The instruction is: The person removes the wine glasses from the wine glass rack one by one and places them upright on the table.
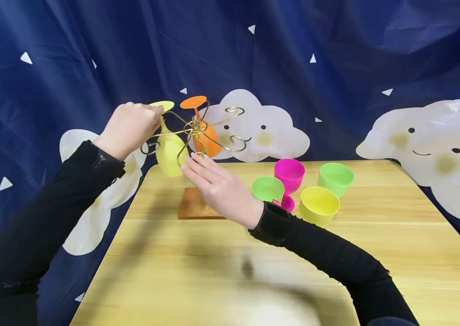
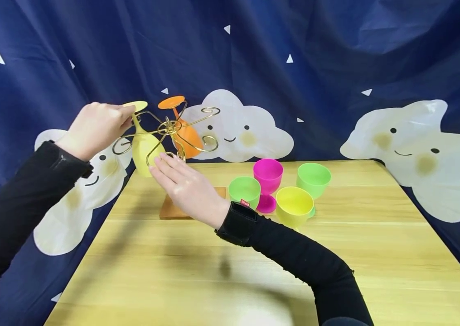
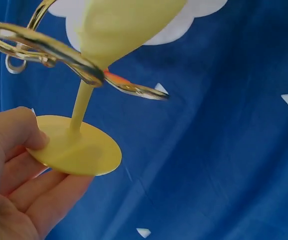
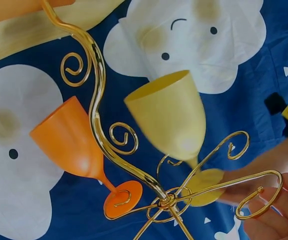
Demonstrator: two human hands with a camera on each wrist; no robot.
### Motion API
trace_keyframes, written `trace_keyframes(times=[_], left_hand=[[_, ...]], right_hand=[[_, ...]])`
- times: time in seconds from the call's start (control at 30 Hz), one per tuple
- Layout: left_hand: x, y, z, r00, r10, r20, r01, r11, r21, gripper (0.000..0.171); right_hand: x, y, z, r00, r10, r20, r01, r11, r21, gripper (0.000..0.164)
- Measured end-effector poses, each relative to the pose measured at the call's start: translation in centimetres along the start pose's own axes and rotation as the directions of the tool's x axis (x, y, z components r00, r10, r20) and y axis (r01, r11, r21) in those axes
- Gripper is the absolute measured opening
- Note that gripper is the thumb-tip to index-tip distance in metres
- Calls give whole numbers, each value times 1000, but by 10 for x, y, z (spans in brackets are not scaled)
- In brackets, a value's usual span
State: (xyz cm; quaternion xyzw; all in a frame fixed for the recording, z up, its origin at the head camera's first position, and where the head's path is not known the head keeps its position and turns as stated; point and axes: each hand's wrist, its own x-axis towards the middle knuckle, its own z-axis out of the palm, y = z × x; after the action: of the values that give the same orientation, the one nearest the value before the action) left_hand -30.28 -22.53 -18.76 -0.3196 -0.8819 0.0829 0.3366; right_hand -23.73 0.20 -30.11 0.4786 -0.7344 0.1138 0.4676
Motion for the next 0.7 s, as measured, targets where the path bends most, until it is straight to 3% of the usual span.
trace_keyframes(times=[0.17,0.43,0.57,0.7], left_hand=[[-24,-12,-1,994,-52,-93,58,996,73,12],[-67,-25,2,981,-155,-115,166,982,91,9],[-92,-16,4,976,-163,-145,178,980,93,10],[-111,7,2,975,-154,-157,172,979,106,7]], right_hand=[[2,1,0,1000,4,-5,-4,1000,-16,35],[5,-1,-1,1000,19,-3,-19,1000,-11,34],[2,-7,-1,998,-33,-58,33,999,1,33],[-7,-26,2,985,-118,-124,124,991,42,33]])
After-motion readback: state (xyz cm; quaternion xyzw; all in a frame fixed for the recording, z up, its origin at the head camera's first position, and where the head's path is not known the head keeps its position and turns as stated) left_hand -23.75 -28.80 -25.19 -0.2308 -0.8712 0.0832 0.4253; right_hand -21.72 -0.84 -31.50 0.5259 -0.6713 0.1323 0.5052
